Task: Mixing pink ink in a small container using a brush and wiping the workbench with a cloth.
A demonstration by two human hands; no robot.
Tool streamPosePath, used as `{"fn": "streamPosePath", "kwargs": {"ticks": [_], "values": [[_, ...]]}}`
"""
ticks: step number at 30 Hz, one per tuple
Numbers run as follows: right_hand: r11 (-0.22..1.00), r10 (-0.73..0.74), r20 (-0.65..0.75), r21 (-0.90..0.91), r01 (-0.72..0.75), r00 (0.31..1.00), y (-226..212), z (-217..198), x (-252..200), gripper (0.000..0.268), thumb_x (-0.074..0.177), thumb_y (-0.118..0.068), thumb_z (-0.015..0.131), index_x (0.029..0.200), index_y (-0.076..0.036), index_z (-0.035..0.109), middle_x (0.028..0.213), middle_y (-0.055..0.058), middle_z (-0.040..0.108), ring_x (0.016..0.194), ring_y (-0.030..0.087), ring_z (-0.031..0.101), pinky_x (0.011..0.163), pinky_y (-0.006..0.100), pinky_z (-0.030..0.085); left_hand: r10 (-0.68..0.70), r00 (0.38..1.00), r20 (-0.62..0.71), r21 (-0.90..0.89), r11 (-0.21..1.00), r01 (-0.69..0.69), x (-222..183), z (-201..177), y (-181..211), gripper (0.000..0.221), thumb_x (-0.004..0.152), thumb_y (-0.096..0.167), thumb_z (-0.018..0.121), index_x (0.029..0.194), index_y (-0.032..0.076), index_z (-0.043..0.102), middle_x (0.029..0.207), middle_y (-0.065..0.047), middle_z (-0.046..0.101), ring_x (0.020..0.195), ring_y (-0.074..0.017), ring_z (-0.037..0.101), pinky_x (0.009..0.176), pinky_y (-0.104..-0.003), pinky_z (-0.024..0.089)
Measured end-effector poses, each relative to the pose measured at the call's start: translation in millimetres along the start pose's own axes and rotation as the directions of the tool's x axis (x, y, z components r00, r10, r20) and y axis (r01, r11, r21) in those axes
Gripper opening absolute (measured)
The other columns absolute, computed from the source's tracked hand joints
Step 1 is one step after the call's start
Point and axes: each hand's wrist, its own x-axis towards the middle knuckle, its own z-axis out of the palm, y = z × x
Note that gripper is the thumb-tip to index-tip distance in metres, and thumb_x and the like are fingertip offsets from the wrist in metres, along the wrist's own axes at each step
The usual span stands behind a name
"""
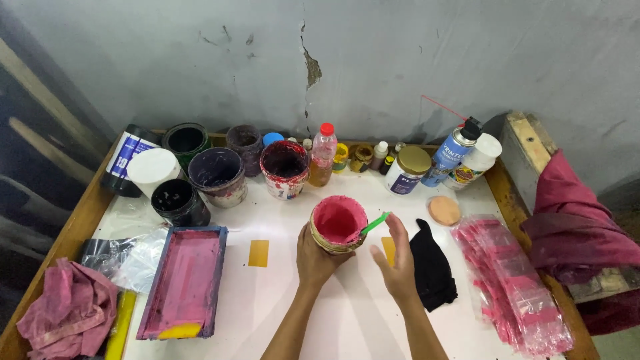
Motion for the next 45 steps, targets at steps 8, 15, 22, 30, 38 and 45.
{"fn": "streamPosePath", "kwargs": {"ticks": [8,15,22,30,38,45], "values": [[0.869,-0.32,-0.044,-0.413,0.275,0.946,-30.3,12.1,-32.1,0.021,0.099,-0.027,0.063,0.107,-0.008,0.07,0.104,0.004,0.07,0.09,0.018,0.064,0.08,0.031,0.052,0.289,0.953,-0.094,-0.038,0.955,-0.294,-6.7,-3.8,-30.8,0.116,0.057,0.05,0.1,0.147,0.007,0.042,0.145,-0.014,0.057,0.13,-0.0341,0.059,0.104,-0.047,0.052],[0.94,-0.103,-0.061,-0.333,0.077,0.993,-36.3,10.5,-71.8,0.028,0.1,-0.022,0.052,0.11,-0.008,0.074,0.102,0.004,0.08,0.08,0.013,0.082,0.063,0.023,0.059,0.472,0.881,0.039,-0.129,0.877,-0.464,-10.7,-1.4,-77.9,0.11,0.073,0.033,0.095,0.157,0.011,0.028,0.156,-0.016,0.046,0.14,-0.0388,0.05,0.115,-0.051,0.046],[0.864,-0.262,0.172,-0.397,0.31,0.95,-56.7,-18.0,-67.1,0.029,0.1,-0.016,0.052,0.121,-0.005,0.07,0.114,0.007,0.078,0.076,0.013,0.079,0.073,0.026,0.061,0.464,0.881,0.088,-0.175,0.878,-0.445,-13.6,-15.4,-59.8,0.074,0.093,0.012,0.076,0.155,0.013,0.036,0.157,-0.016,0.046,0.145,-0.0366,0.047,0.121,-0.049,0.042],[0.849,-0.301,0.119,-0.419,0.323,0.946,-14.9,-16.8,-69.8,0.024,0.102,-0.014,0.051,0.113,-0.003,0.069,0.105,0.007,0.075,0.07,0.016,0.076,0.067,0.025,0.06,0.457,0.889,0.038,-0.194,0.876,-0.442,-16.1,-12.9,-61.5,0.111,0.072,0.037,0.095,0.158,0.012,0.029,0.158,-0.017,0.043,0.145,-0.0403,0.046,0.117,-0.054,0.046],[0.979,-0.024,-0.164,-0.204,-0.01,0.986,-23.4,26.8,-91.8,0.034,0.105,-0.022,0.044,0.11,-0.004,0.072,0.077,0.006,0.076,0.067,0.011,0.073,0.062,0.026,0.064,0.379,0.924,0.057,-0.267,0.897,-0.351,-16.8,-16.9,-55.6,0.102,0.078,0.031,0.091,0.158,0.017,0.029,0.158,-0.018,0.043,0.144,-0.0391,0.045,0.115,-0.053,0.046],[0.963,-0.127,-0.13,-0.255,0.09,0.983,-25.5,4.7,-71.5,0.028,0.104,-0.018,0.05,0.115,-0.004,0.072,0.086,0.008,0.079,0.072,0.013,0.076,0.071,0.025,0.064,0.241,0.967,0.084,-0.401,0.896,-0.189,-15.7,-29.2,-34.3,0.105,0.069,0.028,0.096,0.155,0.018,0.036,0.157,-0.01,0.046,0.145,-0.0335,0.046,0.116,-0.049,0.047]]}}
